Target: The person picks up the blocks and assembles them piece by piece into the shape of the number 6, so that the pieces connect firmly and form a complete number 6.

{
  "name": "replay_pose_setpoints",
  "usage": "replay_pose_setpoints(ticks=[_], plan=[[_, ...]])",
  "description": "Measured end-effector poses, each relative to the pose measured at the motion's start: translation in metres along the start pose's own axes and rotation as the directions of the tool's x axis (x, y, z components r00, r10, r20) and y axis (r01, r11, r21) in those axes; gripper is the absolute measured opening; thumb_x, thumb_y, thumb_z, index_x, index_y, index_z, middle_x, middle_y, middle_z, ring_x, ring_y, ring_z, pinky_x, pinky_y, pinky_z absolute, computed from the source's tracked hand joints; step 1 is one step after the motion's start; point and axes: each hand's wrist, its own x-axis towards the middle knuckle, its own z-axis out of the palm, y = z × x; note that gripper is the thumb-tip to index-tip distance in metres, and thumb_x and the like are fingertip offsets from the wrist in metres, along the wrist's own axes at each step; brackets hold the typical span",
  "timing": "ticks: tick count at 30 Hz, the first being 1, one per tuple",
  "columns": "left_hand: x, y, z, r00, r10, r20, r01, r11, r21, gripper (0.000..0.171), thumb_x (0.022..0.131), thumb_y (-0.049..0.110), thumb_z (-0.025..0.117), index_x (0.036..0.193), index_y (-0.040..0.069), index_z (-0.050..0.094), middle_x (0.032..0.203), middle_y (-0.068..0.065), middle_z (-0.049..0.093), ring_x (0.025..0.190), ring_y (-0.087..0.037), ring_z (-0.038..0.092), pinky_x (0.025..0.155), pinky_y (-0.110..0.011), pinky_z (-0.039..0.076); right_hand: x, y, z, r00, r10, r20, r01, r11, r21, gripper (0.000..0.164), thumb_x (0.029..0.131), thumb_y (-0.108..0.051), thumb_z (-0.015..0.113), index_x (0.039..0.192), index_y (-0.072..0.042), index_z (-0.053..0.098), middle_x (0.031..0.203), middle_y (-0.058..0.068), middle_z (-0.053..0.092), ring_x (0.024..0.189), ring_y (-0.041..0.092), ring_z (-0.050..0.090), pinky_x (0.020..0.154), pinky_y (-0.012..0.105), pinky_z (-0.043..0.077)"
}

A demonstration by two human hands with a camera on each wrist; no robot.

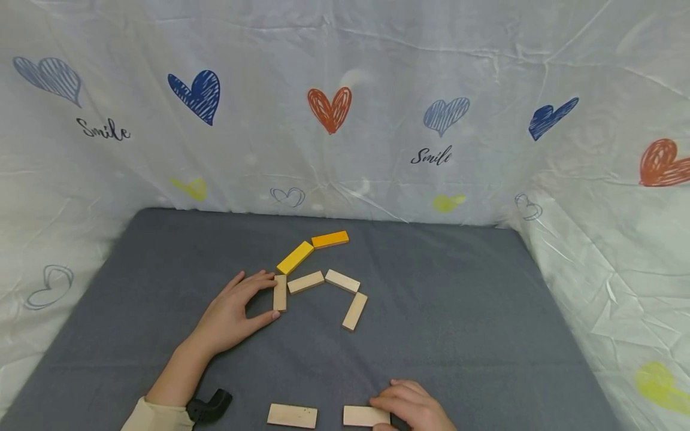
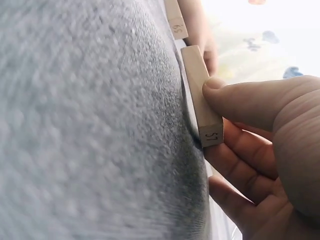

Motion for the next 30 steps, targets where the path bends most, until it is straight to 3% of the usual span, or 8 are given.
replay_pose_setpoints(ticks=[6, 14, 30], plan=[[0.000, 0.000, 0.000, 1.000, 0.003, -0.005, -0.003, 1.000, 0.000, 0.071, 0.093, 0.049, 0.089, 0.151, 0.017, 0.065, 0.162, -0.004, 0.057, 0.157, -0.029, 0.044, 0.139, -0.050, 0.016, 0.005, 0.002, -0.003, 0.999, -0.028, 0.032, 0.030, 0.999, -0.044, 0.031, 0.091, -0.014, 0.091, 0.120, -0.018, 0.080, 0.111, -0.011, 0.075, 0.100, 0.008, 0.070, 0.099, 0.031, 0.062], [0.001, 0.001, 0.000, 1.000, 0.002, -0.006, -0.002, 1.000, 0.000, 0.071, 0.092, 0.048, 0.089, 0.151, 0.017, 0.065, 0.161, -0.004, 0.057, 0.157, -0.029, 0.043, 0.139, -0.050, 0.015, 0.014, 0.004, -0.006, 0.996, -0.071, 0.046, 0.073, 0.995, -0.063, 0.038, 0.087, -0.015, 0.095, 0.122, -0.015, 0.080, 0.113, -0.009, 0.076, 0.102, 0.008, 0.070, 0.111, 0.012, 0.047], [0.000, 0.001, 0.000, 1.000, 0.007, -0.008, -0.007, 1.000, -0.005, 0.071, 0.093, 0.048, 0.089, 0.151, 0.016, 0.065, 0.161, -0.005, 0.058, 0.157, -0.029, 0.044, 0.139, -0.051, 0.016, 0.033, 0.000, -0.007, 0.982, -0.141, 0.122, 0.159, 0.976, -0.151, 0.039, 0.088, -0.017, 0.095, 0.123, -0.016, 0.079, 0.114, -0.011, 0.075, 0.104, 0.006, 0.068, 0.107, 0.017, 0.052]])
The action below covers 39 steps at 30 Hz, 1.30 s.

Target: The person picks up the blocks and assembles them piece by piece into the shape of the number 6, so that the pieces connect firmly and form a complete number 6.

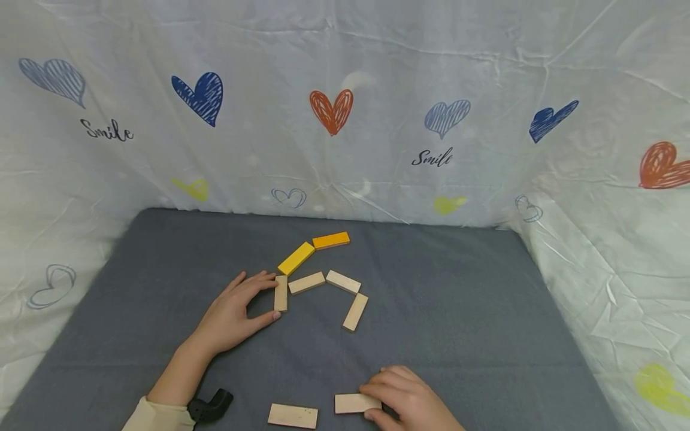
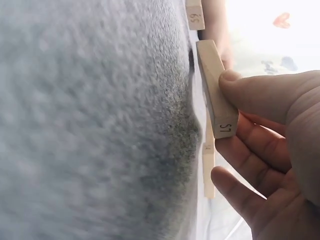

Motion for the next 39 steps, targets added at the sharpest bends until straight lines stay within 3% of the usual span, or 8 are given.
replay_pose_setpoints(ticks=[7, 14, 23, 39], plan=[[-0.001, -0.002, 0.000, 1.000, 0.001, 0.004, -0.001, 1.000, -0.007, 0.071, 0.093, 0.048, 0.089, 0.152, 0.017, 0.065, 0.161, -0.005, 0.058, 0.157, -0.029, 0.043, 0.139, -0.051, 0.016, 0.010, -0.001, -0.004, 0.997, 0.032, 0.069, -0.030, 0.999, -0.035, 0.037, 0.092, -0.021, 0.092, 0.126, -0.018, 0.078, 0.116, -0.012, 0.073, 0.105, 0.005, 0.065, 0.097, 0.022, 0.057], [-0.001, -0.001, -0.001, 1.000, -0.009, 0.009, 0.009, 1.000, -0.011, 0.071, 0.093, 0.047, 0.090, 0.152, 0.017, 0.065, 0.161, -0.005, 0.058, 0.158, -0.029, 0.043, 0.139, -0.052, 0.016, 0.019, 0.000, -0.005, 0.999, 0.012, 0.044, -0.012, 1.000, 0.002, 0.038, 0.092, -0.017, 0.091, 0.128, -0.017, 0.077, 0.115, -0.011, 0.072, 0.101, 0.004, 0.064, 0.093, 0.018, 0.055], [0.000, 0.000, 0.000, 1.000, -0.013, 0.009, 0.013, 1.000, -0.010, 0.071, 0.092, 0.045, 0.090, 0.152, 0.017, 0.065, 0.161, -0.005, 0.057, 0.158, -0.029, 0.043, 0.139, -0.052, 0.015, 0.025, 0.003, -0.005, 0.996, 0.080, 0.042, -0.081, 0.997, 0.013, 0.031, 0.093, -0.016, 0.090, 0.122, -0.016, 0.079, 0.113, -0.014, 0.072, 0.102, 0.002, 0.063, 0.093, 0.013, 0.053], [0.001, -0.001, 0.001, 1.000, -0.015, 0.008, 0.015, 1.000, 0.001, 0.071, 0.092, 0.049, 0.089, 0.151, 0.017, 0.065, 0.161, -0.004, 0.058, 0.157, -0.029, 0.044, 0.139, -0.052, 0.016, 0.041, 0.008, 0.000, 0.997, 0.075, 0.034, -0.074, 0.997, -0.017, 0.032, 0.094, -0.017, 0.090, 0.124, -0.019, 0.079, 0.118, -0.013, 0.072, 0.105, 0.003, 0.064, 0.094, 0.014, 0.054]])
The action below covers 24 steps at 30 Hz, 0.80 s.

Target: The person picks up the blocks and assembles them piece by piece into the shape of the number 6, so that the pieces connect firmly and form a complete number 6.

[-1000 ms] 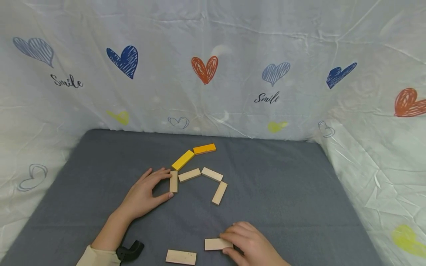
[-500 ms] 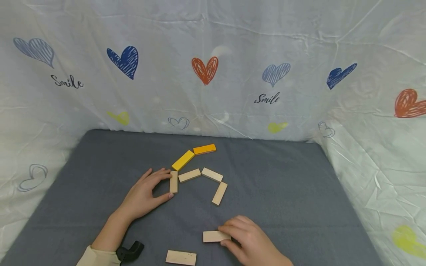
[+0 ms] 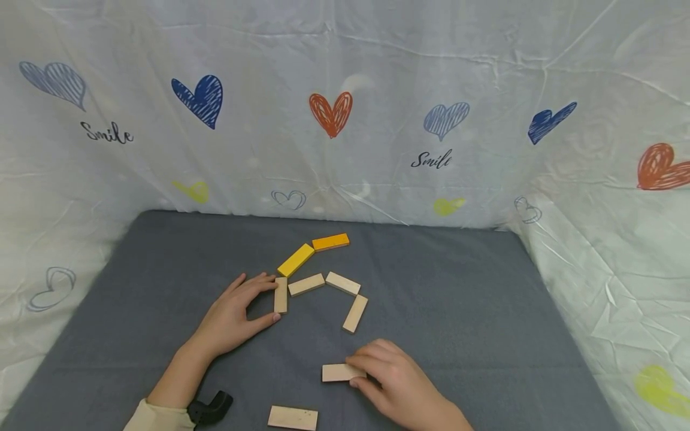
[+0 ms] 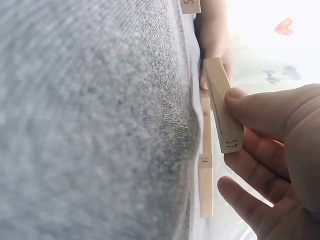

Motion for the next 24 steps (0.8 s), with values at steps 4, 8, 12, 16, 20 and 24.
replay_pose_setpoints(ticks=[4, 8, 12, 16, 20, 24], plan=[[0.000, 0.000, 0.000, 1.000, 0.002, 0.000, -0.002, 1.000, 0.002, 0.070, 0.092, 0.047, 0.090, 0.151, 0.017, 0.065, 0.161, -0.004, 0.057, 0.157, -0.028, 0.044, 0.139, -0.051, 0.016, 0.002, 0.003, 0.002, 1.000, 0.008, -0.005, -0.008, 1.000, 0.010, 0.031, 0.094, -0.019, 0.090, 0.123, -0.019, 0.079, 0.119, -0.013, 0.073, 0.106, 0.003, 0.065, 0.094, 0.018, 0.057], [0.000, -0.001, 0.000, 1.000, 0.003, -0.001, -0.002, 1.000, 0.005, 0.071, 0.092, 0.047, 0.090, 0.151, 0.017, 0.065, 0.161, -0.004, 0.057, 0.157, -0.028, 0.044, 0.139, -0.052, 0.016, 0.004, 0.005, 0.004, 0.999, 0.038, -0.006, -0.038, 0.999, 0.027, 0.030, 0.094, -0.020, 0.090, 0.123, -0.019, 0.080, 0.119, -0.014, 0.074, 0.110, 0.004, 0.066, 0.096, 0.022, 0.058], [0.000, -0.001, 0.001, 1.000, -0.001, -0.001, 0.001, 1.000, 0.003, 0.071, 0.092, 0.047, 0.090, 0.151, 0.017, 0.065, 0.161, -0.004, 0.058, 0.157, -0.028, 0.043, 0.139, -0.052, 0.016, 0.008, 0.005, 0.004, 0.999, 0.042, -0.019, -0.041, 0.999, 0.034, 0.031, 0.093, -0.018, 0.091, 0.122, -0.018, 0.081, 0.118, -0.013, 0.075, 0.110, 0.005, 0.067, 0.097, 0.026, 0.059], [0.000, -0.001, 0.001, 1.000, -0.001, 0.000, 0.001, 1.000, 0.001, 0.071, 0.092, 0.047, 0.090, 0.152, 0.017, 0.065, 0.161, -0.004, 0.057, 0.158, -0.028, 0.043, 0.139, -0.052, 0.015, 0.011, 0.004, 0.004, 0.998, 0.065, -0.013, -0.064, 0.997, 0.049, 0.031, 0.094, -0.019, 0.090, 0.124, -0.019, 0.081, 0.119, -0.013, 0.075, 0.112, 0.004, 0.067, 0.098, 0.027, 0.060], [-0.001, -0.001, 0.001, 1.000, -0.001, 0.002, 0.001, 1.000, -0.003, 0.071, 0.092, 0.047, 0.090, 0.152, 0.017, 0.065, 0.161, -0.004, 0.057, 0.158, -0.028, 0.043, 0.139, -0.051, 0.015, 0.015, 0.005, 0.005, 0.996, 0.085, -0.006, -0.084, 0.995, 0.058, 0.032, 0.095, -0.020, 0.090, 0.125, -0.020, 0.081, 0.121, -0.015, 0.074, 0.114, 0.003, 0.066, 0.099, 0.028, 0.060], [-0.001, -0.001, 0.001, 1.000, 0.004, -0.002, -0.004, 1.000, -0.003, 0.071, 0.092, 0.047, 0.090, 0.152, 0.017, 0.065, 0.161, -0.004, 0.057, 0.157, -0.029, 0.043, 0.139, -0.052, 0.016, 0.019, 0.007, 0.007, 0.996, 0.085, -0.013, -0.084, 0.995, 0.056, 0.033, 0.094, -0.020, 0.090, 0.125, -0.020, 0.081, 0.122, -0.015, 0.074, 0.114, 0.003, 0.066, 0.100, 0.029, 0.060]])
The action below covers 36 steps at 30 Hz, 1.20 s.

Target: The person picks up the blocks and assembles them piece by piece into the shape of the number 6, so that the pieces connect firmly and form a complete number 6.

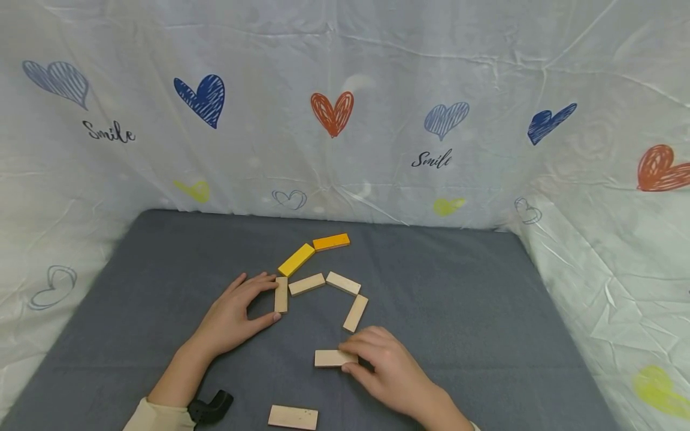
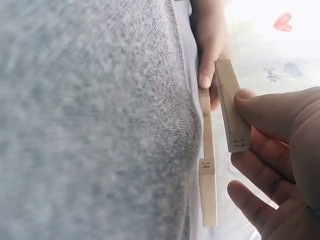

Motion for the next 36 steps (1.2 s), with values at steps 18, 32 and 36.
replay_pose_setpoints(ticks=[18, 32, 36], plan=[[0.000, 0.003, -0.001, 1.000, -0.010, -0.001, 0.011, 1.000, 0.018, 0.071, 0.092, 0.048, 0.090, 0.151, 0.016, 0.065, 0.161, -0.005, 0.058, 0.157, -0.029, 0.043, 0.139, -0.052, 0.016, 0.023, 0.004, 0.008, 0.997, -0.048, -0.064, 0.048, 0.999, 0.002, 0.033, 0.091, -0.017, 0.093, 0.122, -0.016, 0.081, 0.117, -0.010, 0.076, 0.109, 0.009, 0.068, 0.095, 0.031, 0.061], [0.000, 0.002, 0.000, 1.000, -0.003, -0.007, 0.003, 1.000, 0.025, 0.071, 0.092, 0.047, 0.090, 0.151, 0.016, 0.065, 0.160, -0.005, 0.058, 0.157, -0.029, 0.044, 0.138, -0.052, 0.017, 0.032, 0.010, 0.012, 0.999, -0.024, -0.047, 0.023, 1.000, -0.020, 0.031, 0.092, -0.018, 0.092, 0.121, -0.016, 0.081, 0.116, -0.010, 0.076, 0.111, 0.009, 0.068, 0.098, 0.034, 0.061], [0.000, 0.002, 0.000, 1.000, 0.000, -0.008, 0.000, 1.000, 0.029, 0.071, 0.092, 0.046, 0.090, 0.150, 0.016, 0.065, 0.160, -0.005, 0.059, 0.157, -0.029, 0.044, 0.138, -0.053, 0.017, 0.033, 0.013, 0.013, 0.999, -0.011, -0.039, 0.010, 1.000, -0.026, 0.031, 0.092, -0.018, 0.092, 0.121, -0.017, 0.081, 0.116, -0.010, 0.076, 0.111, 0.009, 0.068, 0.100, 0.035, 0.060]])
